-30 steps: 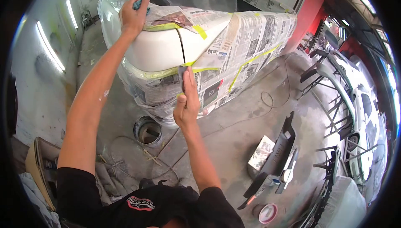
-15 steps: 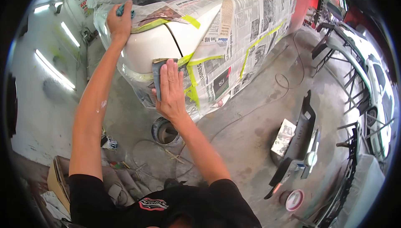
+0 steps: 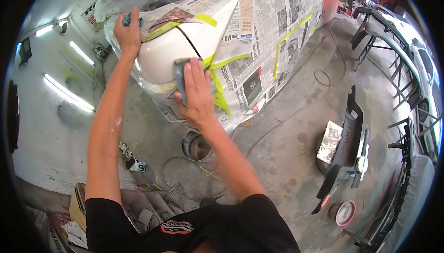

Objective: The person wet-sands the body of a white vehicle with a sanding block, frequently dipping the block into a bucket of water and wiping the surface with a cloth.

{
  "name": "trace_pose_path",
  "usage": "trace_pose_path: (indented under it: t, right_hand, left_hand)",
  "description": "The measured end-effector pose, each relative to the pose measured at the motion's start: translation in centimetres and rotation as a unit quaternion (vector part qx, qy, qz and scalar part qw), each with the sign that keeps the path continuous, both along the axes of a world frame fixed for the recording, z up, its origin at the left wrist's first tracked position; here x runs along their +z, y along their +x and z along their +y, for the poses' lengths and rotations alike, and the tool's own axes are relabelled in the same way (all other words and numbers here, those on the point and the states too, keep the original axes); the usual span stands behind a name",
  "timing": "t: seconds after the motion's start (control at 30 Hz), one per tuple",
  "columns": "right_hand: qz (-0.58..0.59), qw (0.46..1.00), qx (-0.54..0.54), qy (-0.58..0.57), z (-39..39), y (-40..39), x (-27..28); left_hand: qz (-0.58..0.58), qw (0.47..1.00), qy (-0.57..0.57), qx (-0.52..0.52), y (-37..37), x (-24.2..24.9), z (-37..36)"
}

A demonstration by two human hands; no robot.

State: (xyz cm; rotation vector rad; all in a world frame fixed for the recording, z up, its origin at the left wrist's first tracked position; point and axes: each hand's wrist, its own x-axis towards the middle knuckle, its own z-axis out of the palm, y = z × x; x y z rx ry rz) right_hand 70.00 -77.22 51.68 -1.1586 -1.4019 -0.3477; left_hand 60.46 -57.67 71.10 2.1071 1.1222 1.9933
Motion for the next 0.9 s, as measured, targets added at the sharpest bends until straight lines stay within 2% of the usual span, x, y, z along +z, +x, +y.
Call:
trace_pose_path:
  t: [0.1, 0.27, 0.3, 0.4, 0.43, 0.53, 0.57, 0.67, 0.8, 0.83, 0.9]
  right_hand:
    - [-0.051, 0.998, 0.017, 0.014, 0.3, 1.3, 1.0]
    - [-0.130, 0.991, 0.034, 0.023, 2.4, 1.4, 7.5]
    - [-0.177, 0.983, 0.055, -0.001, 2.0, 2.9, 7.1]
    - [-0.207, 0.976, 0.033, -0.059, -0.2, 6.0, 3.5]
    - [-0.201, 0.979, 0.021, -0.039, 0.1, 5.6, 3.3]
    - [-0.163, 0.985, 0.048, 0.029, 1.9, 2.4, 7.3]
    - [-0.176, 0.981, 0.070, 0.046, 2.6, 1.9, 8.6]
    - [-0.282, 0.956, 0.079, -0.002, 2.3, 4.9, 10.1]
    - [-0.236, 0.968, 0.066, 0.052, 2.6, 5.4, 9.8]
    - [-0.171, 0.975, 0.105, 0.095, 3.5, 3.8, 9.2]
    - [-0.235, 0.962, 0.131, 0.052, 3.1, 2.8, 10.3]
  left_hand:
    - [-0.003, 1.000, 0.006, -0.003, 0.1, 0.1, 0.4]
    - [-0.008, 1.000, 0.023, -0.008, 0.0, -0.3, 0.5]
    - [-0.009, 0.999, 0.031, -0.012, 0.2, -0.2, 0.3]
    - [-0.013, 0.999, 0.044, -0.011, 0.5, 0.0, 0.3]
    - [-0.012, 0.999, 0.039, -0.001, 0.5, 0.0, 0.6]
    - [-0.007, 0.998, 0.064, 0.015, 0.3, -0.3, 0.5]
    - [-0.013, 0.996, 0.080, 0.020, 0.5, -0.3, 0.4]
    - [-0.012, 0.994, 0.106, 0.021, 0.4, -0.5, 0.7]
    - [-0.021, 0.995, 0.095, 0.018, 0.3, -0.6, 0.5]
    - [-0.020, 0.997, 0.076, 0.018, 0.2, -0.6, 0.4]
    - [-0.028, 0.998, 0.061, 0.015, 0.6, -0.5, 0.1]
